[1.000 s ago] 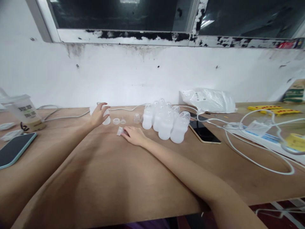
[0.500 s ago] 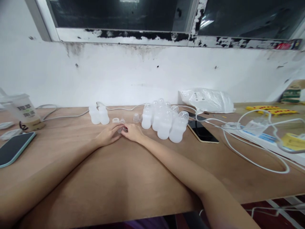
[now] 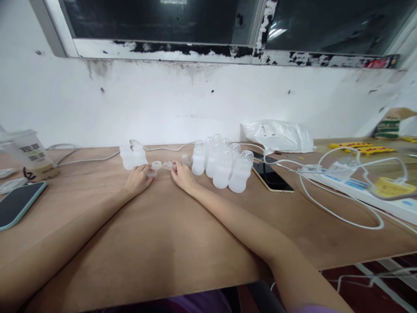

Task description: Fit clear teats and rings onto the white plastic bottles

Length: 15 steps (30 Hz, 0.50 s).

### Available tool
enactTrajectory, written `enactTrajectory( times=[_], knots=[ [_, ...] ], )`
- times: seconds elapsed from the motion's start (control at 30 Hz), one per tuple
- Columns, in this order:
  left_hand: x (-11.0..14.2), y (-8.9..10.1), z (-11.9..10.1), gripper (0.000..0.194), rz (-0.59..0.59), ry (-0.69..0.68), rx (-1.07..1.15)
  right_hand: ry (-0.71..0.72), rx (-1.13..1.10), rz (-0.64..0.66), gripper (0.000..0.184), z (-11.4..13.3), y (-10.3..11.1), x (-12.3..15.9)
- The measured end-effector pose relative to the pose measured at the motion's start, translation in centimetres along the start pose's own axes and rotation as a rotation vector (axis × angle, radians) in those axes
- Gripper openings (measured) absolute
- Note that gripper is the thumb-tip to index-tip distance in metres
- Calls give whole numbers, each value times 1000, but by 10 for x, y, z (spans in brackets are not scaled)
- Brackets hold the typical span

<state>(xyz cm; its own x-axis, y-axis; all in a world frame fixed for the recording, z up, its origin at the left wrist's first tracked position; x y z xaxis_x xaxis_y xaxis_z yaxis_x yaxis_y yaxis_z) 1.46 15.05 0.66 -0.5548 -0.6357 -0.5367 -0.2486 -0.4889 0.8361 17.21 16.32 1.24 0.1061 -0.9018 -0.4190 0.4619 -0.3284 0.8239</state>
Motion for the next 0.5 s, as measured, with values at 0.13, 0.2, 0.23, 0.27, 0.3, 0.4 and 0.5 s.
enactTrajectory(
  times=[0.13, 0.2, 0.23, 0.27, 0.3, 0.4, 0.5],
  knots=[
    [0, 2, 1, 15, 4, -16, -47, -8, 256, 68, 25, 5, -4, -6],
    [-2, 2, 0, 17, -1, -38, -70, -34, 296, 90, 26, 8, -4, -14],
    [-4, 3, 0, 18, -9, -50, -83, -48, 315, 98, 27, 10, -4, -18],
    [-7, 3, 1, 19, -20, -60, -93, -62, 332, 108, 29, 13, -4, -22],
    [-11, 2, 2, 20, -33, -67, -91, -76, 347, 120, 30, 15, -5, -27],
    [-26, -5, 11, 22, -62, -28, 23, -109, 376, 153, 29, 22, -10, -37],
    [-41, -17, 19, 22, -78, 70, 127, -124, 380, 161, 29, 23, -14, -42]
  ],
)
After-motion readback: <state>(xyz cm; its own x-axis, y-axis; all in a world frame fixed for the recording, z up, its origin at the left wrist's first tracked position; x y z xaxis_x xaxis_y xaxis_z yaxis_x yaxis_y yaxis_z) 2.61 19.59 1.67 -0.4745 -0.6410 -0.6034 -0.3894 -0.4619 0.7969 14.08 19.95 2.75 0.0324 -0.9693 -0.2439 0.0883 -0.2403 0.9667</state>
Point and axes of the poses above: each hand's wrist, its own x-axis away from the middle knuckle, its own y-axis out of the back of the hand, z = x × y, the point moved 5 cm from there along -x, towards the middle knuckle, and after that the axes turned 15 degrees about -y, right-handed, at the moved point
